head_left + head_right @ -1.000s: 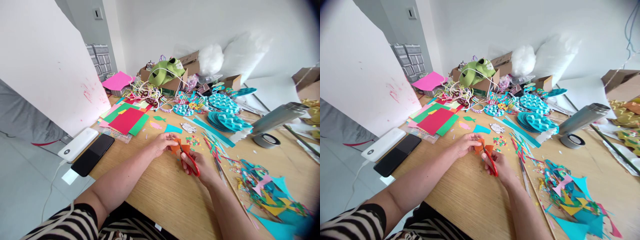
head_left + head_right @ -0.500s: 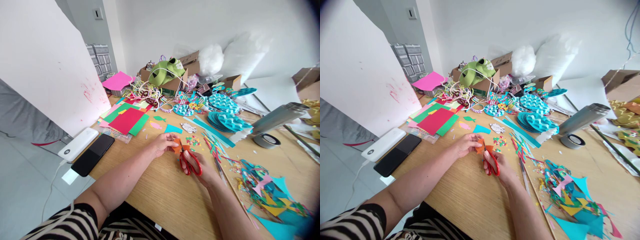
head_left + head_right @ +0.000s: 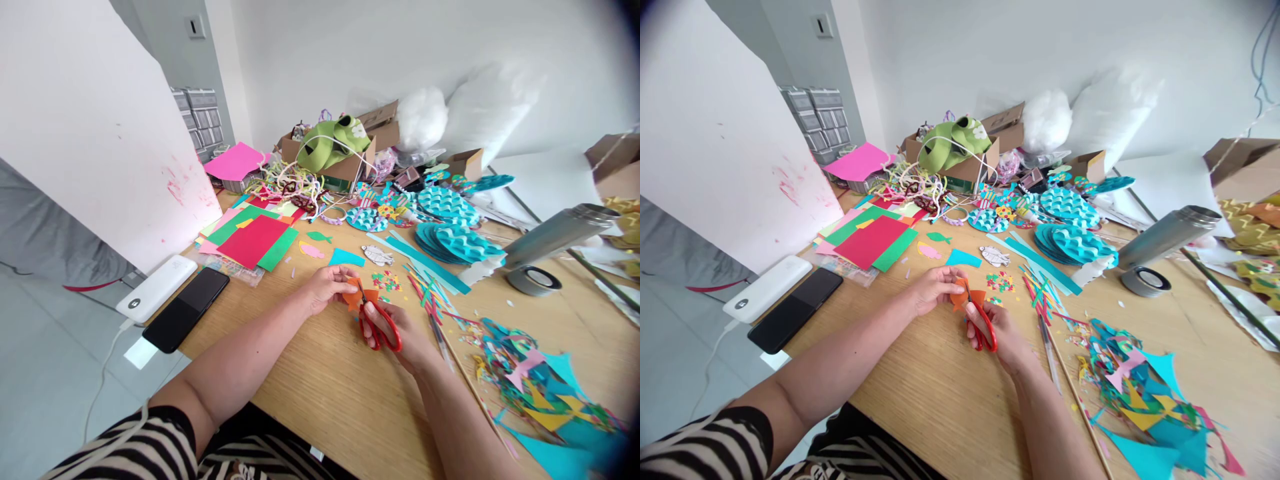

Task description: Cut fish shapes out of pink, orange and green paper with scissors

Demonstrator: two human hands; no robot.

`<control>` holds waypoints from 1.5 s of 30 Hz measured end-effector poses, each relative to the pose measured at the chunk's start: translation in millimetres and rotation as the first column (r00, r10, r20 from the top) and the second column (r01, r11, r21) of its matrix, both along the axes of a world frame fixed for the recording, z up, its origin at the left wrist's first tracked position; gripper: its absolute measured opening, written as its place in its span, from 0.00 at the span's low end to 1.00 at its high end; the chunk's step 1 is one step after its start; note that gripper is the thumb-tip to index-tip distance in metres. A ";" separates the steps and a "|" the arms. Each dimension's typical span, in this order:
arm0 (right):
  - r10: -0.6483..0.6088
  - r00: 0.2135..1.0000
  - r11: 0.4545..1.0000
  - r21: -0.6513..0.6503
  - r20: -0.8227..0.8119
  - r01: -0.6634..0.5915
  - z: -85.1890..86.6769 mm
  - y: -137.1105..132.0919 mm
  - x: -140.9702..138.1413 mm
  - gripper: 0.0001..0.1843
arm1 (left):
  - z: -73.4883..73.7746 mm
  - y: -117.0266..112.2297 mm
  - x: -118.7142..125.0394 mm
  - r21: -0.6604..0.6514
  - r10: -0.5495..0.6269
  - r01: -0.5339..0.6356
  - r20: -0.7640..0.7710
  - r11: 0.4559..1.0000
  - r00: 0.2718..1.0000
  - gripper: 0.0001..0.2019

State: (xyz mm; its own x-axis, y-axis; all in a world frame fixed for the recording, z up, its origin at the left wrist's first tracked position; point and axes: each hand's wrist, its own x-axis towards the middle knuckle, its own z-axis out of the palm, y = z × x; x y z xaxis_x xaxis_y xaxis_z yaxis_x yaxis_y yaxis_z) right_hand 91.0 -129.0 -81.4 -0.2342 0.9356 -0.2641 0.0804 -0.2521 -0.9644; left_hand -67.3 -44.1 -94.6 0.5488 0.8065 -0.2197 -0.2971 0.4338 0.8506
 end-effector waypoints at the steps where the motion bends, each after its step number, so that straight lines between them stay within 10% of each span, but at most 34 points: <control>1: 0.004 1.000 1.000 0.001 0.003 -0.004 0.3 0.0 0.0 0.29 | 0.1 0.1 0.0 0.000 0.002 -0.002 -0.008 1.000 1.000 0.22; 45: -0.008 0.999 1.000 0.021 0.049 0.007 0.0 -1.1 -0.5 0.29 | 0.6 -0.4 0.0 -0.011 0.011 -0.011 -0.002 1.000 1.000 0.23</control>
State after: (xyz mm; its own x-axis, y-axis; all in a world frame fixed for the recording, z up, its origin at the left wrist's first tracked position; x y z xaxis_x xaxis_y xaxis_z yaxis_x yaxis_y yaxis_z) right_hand 90.5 -130.1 -81.5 -0.2143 0.9428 -0.2552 0.1258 -0.2325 -0.9644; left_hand -67.3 -44.4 -94.1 0.5398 0.8099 -0.2297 -0.3005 0.4402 0.8461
